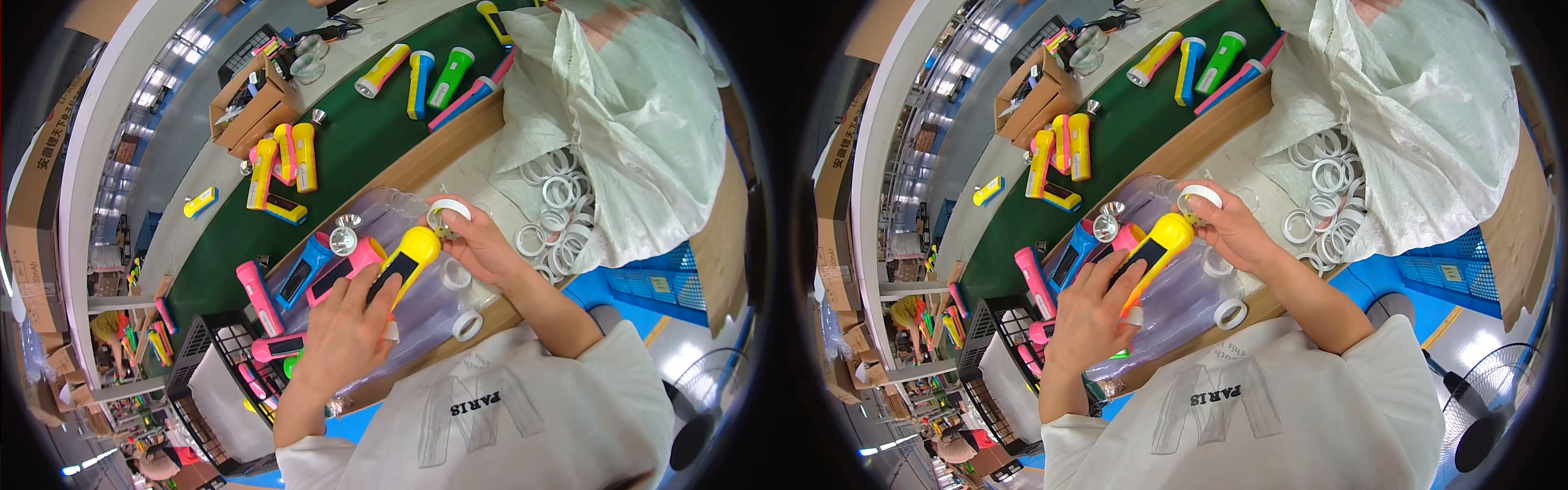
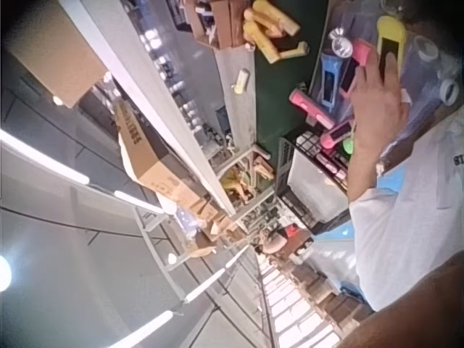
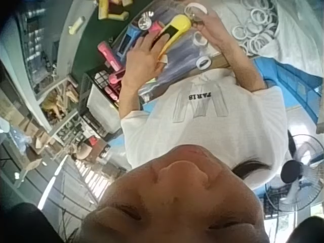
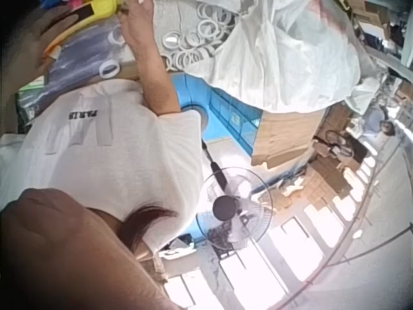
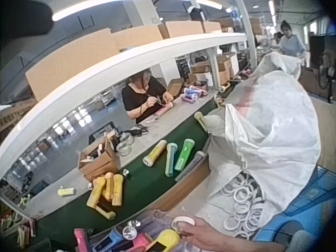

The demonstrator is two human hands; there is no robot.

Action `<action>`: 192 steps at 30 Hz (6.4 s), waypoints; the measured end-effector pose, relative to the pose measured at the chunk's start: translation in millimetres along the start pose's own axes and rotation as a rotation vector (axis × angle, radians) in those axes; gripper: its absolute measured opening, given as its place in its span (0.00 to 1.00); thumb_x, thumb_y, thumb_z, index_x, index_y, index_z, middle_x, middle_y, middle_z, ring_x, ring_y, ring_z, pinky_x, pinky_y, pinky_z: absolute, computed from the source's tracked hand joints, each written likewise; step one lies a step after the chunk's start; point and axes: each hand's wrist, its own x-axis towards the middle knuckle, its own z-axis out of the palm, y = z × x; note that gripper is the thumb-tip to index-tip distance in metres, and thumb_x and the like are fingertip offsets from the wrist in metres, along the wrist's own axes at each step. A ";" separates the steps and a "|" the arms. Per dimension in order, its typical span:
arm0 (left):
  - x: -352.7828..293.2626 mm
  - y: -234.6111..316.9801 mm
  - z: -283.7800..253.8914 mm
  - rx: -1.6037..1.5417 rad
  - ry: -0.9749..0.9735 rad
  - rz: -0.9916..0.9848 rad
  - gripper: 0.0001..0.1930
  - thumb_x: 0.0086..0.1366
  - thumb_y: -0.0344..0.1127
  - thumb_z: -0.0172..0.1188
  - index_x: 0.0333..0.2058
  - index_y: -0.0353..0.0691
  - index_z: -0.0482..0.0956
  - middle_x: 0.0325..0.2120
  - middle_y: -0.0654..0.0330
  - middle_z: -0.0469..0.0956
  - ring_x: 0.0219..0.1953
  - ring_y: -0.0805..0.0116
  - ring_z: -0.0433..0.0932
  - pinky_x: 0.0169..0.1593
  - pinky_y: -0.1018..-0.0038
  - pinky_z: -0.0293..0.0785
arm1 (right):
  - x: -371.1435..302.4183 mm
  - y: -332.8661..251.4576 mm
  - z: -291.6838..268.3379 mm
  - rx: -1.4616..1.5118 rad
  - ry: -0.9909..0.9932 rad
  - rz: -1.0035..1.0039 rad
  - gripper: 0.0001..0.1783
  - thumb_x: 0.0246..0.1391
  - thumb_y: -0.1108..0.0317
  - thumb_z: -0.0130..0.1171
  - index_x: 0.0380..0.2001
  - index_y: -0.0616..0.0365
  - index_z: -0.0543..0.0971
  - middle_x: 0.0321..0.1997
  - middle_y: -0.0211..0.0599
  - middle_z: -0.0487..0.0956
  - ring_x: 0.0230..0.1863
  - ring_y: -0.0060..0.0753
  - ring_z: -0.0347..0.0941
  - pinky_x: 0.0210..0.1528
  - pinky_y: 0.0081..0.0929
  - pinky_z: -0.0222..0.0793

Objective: Assembling plastic flashlights by attaching white rings to the colored bodies.

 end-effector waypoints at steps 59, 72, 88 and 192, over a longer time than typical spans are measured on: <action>8.3 27.0 110.4 -1.569 0.040 -0.486 0.35 0.51 0.31 0.71 0.58 0.35 0.65 0.38 0.60 0.76 0.38 0.71 0.76 0.42 0.77 0.73 | 2.0 -12.1 28.2 0.111 -0.056 -0.139 0.13 0.58 0.66 0.58 0.45 0.53 0.70 0.48 0.42 0.75 0.51 0.40 0.75 0.57 0.36 0.70; 15.9 34.5 127.5 -0.806 0.388 -0.273 0.30 0.50 0.30 0.66 0.53 0.34 0.67 0.37 0.45 0.78 0.37 0.45 0.80 0.40 0.61 0.77 | -18.3 -10.7 23.0 -0.090 0.038 -0.358 0.13 0.52 0.74 0.57 0.33 0.51 0.62 0.42 0.48 0.75 0.54 0.47 0.73 0.56 0.41 0.67; 25.4 30.2 125.8 -1.206 0.233 -0.447 0.31 0.59 0.36 0.65 0.58 0.32 0.62 0.44 0.53 0.76 0.44 0.66 0.76 0.49 0.73 0.72 | -11.0 -24.1 7.1 -0.059 0.085 -0.124 0.17 0.63 0.58 0.51 0.49 0.57 0.71 0.47 0.44 0.76 0.51 0.43 0.74 0.55 0.39 0.71; 183.6 -61.4 100.3 -0.893 -0.113 -0.305 0.10 0.55 0.27 0.59 0.37 0.41 0.82 0.31 0.52 0.81 0.31 0.52 0.79 0.38 0.64 0.74 | 16.2 -23.0 -44.0 -1.297 0.194 -0.505 0.42 0.39 0.78 0.66 0.61 0.59 0.63 0.54 0.48 0.69 0.42 0.39 0.70 0.49 0.31 0.68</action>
